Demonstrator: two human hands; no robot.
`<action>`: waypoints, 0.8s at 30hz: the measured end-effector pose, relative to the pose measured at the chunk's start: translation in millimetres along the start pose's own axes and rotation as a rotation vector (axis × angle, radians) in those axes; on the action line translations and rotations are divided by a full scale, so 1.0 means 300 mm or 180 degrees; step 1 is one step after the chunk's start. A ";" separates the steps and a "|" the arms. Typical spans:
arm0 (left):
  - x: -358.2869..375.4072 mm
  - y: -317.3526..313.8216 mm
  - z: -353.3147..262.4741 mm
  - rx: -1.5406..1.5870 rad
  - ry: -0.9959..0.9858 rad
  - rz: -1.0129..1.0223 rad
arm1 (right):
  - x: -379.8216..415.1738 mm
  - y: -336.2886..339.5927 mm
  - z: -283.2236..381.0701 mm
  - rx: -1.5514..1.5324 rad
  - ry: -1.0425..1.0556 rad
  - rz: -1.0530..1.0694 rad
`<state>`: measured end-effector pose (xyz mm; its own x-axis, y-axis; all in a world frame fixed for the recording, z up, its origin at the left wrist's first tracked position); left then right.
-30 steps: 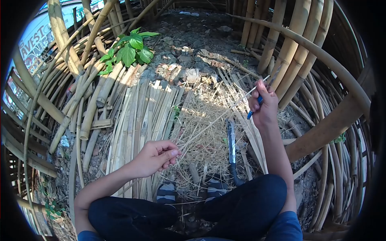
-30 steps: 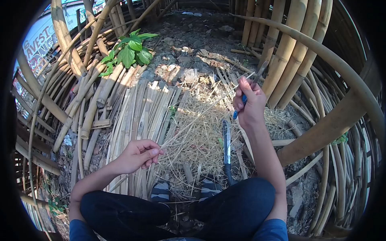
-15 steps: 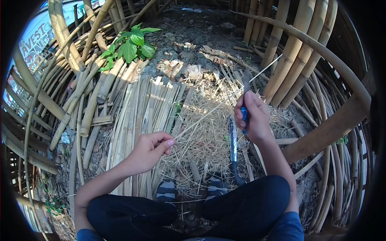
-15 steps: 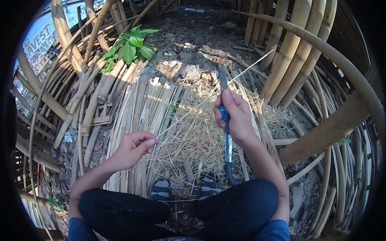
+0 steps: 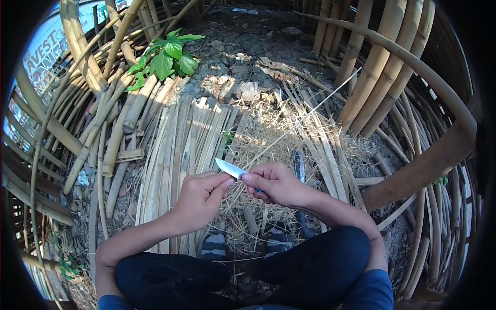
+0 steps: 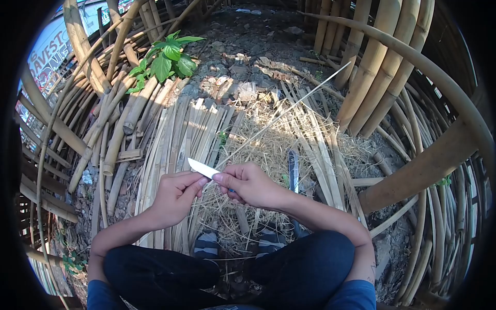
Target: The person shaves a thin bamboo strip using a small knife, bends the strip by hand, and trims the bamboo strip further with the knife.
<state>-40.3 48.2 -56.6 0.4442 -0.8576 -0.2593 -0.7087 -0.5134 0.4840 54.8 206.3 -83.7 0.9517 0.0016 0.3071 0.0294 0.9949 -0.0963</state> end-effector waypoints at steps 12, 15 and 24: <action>-0.004 0.013 -0.005 -0.0392 -0.0237 -0.0078 | 0.015 0.053 0.027 0.0602 0.0296 -0.0311; 0.022 0.063 0.006 -0.0431 -0.0057 -0.0302 | 0.036 0.220 0.044 -0.0203 0.0268 -0.1253; 0.008 0.031 -0.020 -0.0522 -0.0150 -0.0140 | 0.029 0.068 0.016 0.0047 0.0123 -0.0212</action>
Point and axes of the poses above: each hand's wrist, its own x-axis away from the middle knuckle, its own y-axis out of the back of the hand, z = x × y, the point moved 3 cm from there along -x, towards the middle knuckle, and after that the axes turned 4 degrees about -y, right-handed, at the moved point
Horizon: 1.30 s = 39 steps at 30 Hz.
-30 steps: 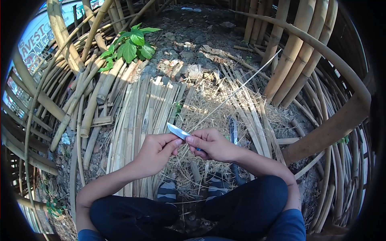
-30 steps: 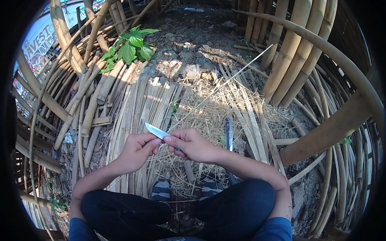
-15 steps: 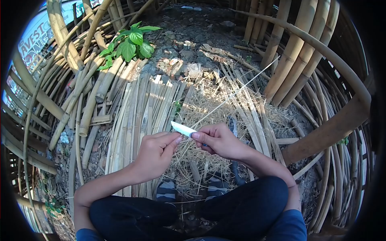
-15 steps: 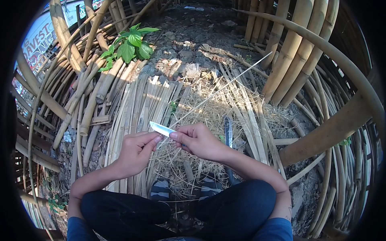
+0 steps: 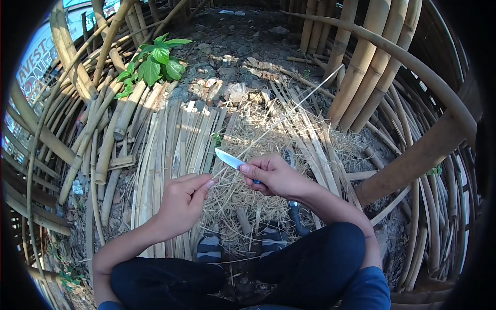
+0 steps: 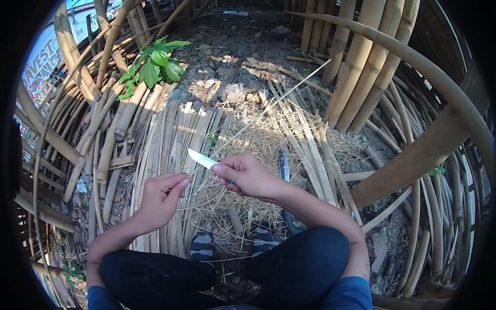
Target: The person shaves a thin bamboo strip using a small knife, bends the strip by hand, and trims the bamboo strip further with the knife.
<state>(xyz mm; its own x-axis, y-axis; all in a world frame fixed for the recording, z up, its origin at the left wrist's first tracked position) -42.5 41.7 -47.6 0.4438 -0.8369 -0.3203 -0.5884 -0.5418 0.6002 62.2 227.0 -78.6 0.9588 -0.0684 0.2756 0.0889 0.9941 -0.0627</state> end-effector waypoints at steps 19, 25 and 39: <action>0.047 0.033 0.018 -0.0650 -0.0746 -0.0428 | 0.075 0.260 0.061 -0.0798 -0.0092 -0.0820; 0.056 0.030 0.015 -0.0685 -0.0880 -0.0440 | 0.064 0.375 0.059 -0.0944 0.0024 -0.1120; 0.057 0.034 0.002 -0.0722 -0.0912 -0.0371 | 0.035 0.296 0.048 -0.0876 -0.0072 -0.0889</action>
Point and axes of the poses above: each hand's wrist, its own x-axis away from the middle knuckle, its own y-axis out of the back of the hand, z = x × y, the point moved 3 cm from there along -x, towards the middle knuckle, and after that the axes turned 4 degrees about -y, right-handed, at the moved point
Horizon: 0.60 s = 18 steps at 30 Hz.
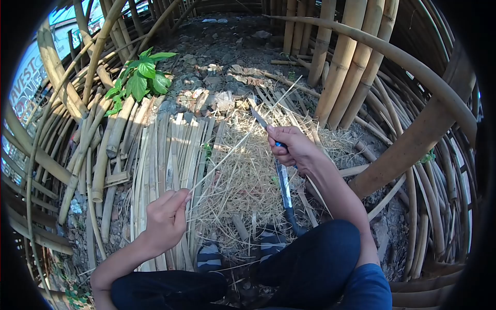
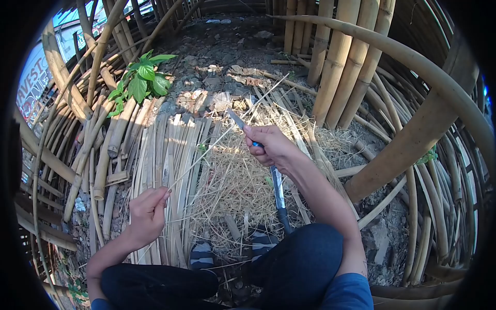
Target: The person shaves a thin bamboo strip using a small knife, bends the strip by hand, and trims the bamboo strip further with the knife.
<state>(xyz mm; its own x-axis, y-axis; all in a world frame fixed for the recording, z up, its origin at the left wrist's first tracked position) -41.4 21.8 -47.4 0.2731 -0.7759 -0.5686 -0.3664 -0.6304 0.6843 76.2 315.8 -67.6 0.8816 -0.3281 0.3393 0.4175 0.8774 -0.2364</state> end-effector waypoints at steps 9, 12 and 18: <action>-0.006 -0.004 -0.004 -0.0140 -0.0164 -0.0090 | 0.027 0.017 0.011 -0.0080 -0.0123 0.0111; 0.002 0.002 -0.002 -0.0210 -0.0104 -0.0013 | 0.001 0.049 -0.001 -0.0092 -0.0223 0.0145; 0.000 -0.007 0.004 -0.0232 -0.0098 0.0024 | 0.013 0.042 -0.012 0.0015 -0.0176 0.0230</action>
Point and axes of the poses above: each hand's wrist, its own x-axis away from the middle knuckle, its own y-axis out of the back of the hand, z = x × y, the point moved 3 cm from there along -x, towards the middle knuckle, and after that the axes turned 4 degrees about -y, right-handed, at the moved point
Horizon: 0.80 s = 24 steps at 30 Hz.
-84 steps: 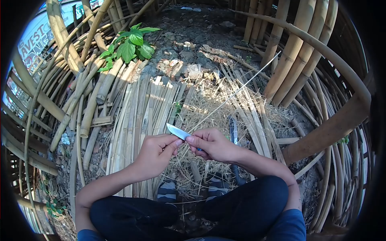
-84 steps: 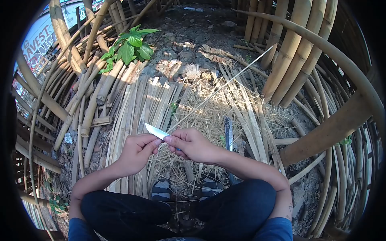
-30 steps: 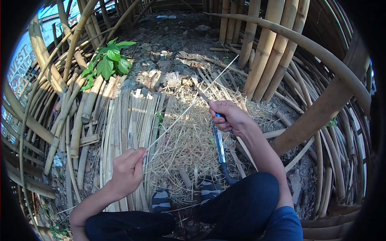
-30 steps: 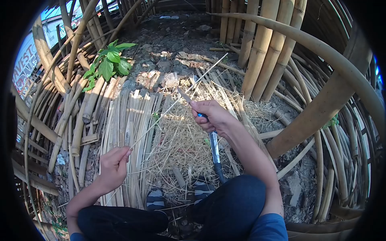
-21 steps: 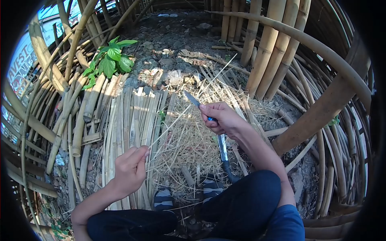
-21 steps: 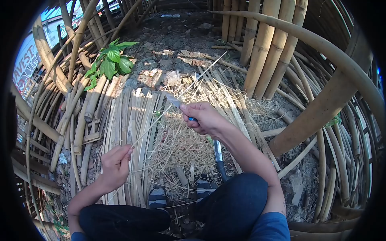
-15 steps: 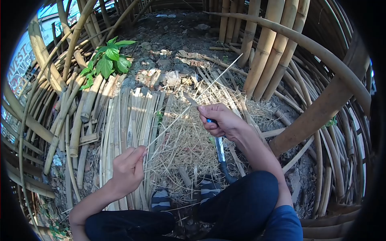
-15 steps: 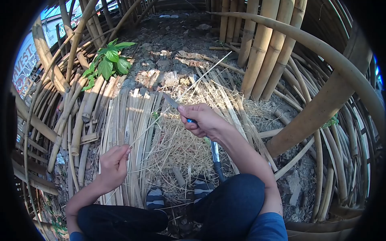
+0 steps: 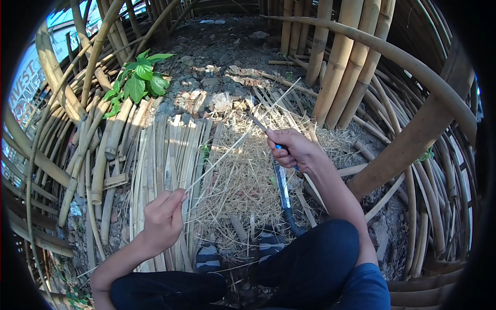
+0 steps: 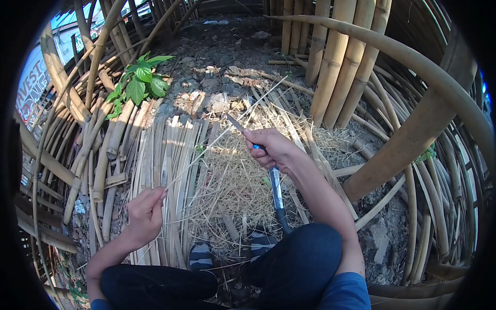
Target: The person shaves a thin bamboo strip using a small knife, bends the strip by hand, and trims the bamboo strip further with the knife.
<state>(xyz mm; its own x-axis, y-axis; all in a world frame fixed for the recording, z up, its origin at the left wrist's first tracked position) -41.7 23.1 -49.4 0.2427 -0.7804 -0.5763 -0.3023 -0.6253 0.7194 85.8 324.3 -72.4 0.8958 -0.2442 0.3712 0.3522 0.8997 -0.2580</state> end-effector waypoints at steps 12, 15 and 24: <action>-0.001 -0.014 0.007 -0.0129 -0.0060 -0.0086 | 0.000 -0.008 -0.011 -0.0089 -0.0075 -0.0115; -0.007 -0.022 0.007 -0.0004 0.0125 -0.0151 | 0.013 -0.133 -0.040 0.0266 -0.0084 0.0229; -0.014 -0.023 0.003 0.0199 0.0389 -0.0228 | -0.010 -0.172 -0.054 0.0533 0.0099 0.0061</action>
<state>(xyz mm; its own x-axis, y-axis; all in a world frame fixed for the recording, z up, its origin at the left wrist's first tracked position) -41.4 30.8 -52.2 0.3748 -0.7303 -0.5711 -0.3360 -0.6812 0.6505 69.4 272.8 -74.6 0.9108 -0.2353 0.3393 0.2873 0.9513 -0.1114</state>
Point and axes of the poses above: each hand's wrist, its own x-axis away from the middle knuckle, its own y-axis out of the back of the hand, z = x × y, the point moved 3 cm from there along -x, towards the middle knuckle, and after that the axes turned 4 degrees about -y, right-handed, at the moved point
